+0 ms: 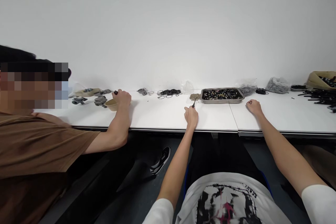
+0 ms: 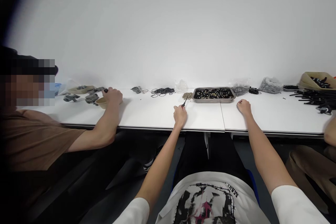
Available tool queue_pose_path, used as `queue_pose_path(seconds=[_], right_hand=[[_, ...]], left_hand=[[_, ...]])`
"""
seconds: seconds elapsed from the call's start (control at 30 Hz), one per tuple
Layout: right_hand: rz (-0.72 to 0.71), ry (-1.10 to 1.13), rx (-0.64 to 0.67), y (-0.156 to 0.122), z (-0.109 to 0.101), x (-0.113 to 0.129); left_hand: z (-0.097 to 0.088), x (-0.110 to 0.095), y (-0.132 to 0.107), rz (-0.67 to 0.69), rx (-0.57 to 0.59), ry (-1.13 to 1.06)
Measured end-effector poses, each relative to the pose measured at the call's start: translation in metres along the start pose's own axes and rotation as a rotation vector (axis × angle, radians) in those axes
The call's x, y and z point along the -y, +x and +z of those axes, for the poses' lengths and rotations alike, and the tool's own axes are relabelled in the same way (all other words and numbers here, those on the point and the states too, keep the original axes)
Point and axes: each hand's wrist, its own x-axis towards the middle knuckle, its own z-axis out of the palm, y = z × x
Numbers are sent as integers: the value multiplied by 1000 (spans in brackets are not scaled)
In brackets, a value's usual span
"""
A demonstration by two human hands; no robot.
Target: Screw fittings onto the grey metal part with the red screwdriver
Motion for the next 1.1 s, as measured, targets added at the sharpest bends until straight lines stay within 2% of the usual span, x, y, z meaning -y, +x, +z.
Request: queue_pose_path(seconds=[0.67, 0.9, 1.1], right_hand=[[2, -11, 3, 2, 2, -2], [9, 1, -8, 5, 4, -4], [7, 1, -12, 5, 4, -4]], left_hand=[[1, -5, -5, 101, 108, 197], [4, -3, -2, 94, 111, 182], [13, 3, 1, 100, 96, 80]])
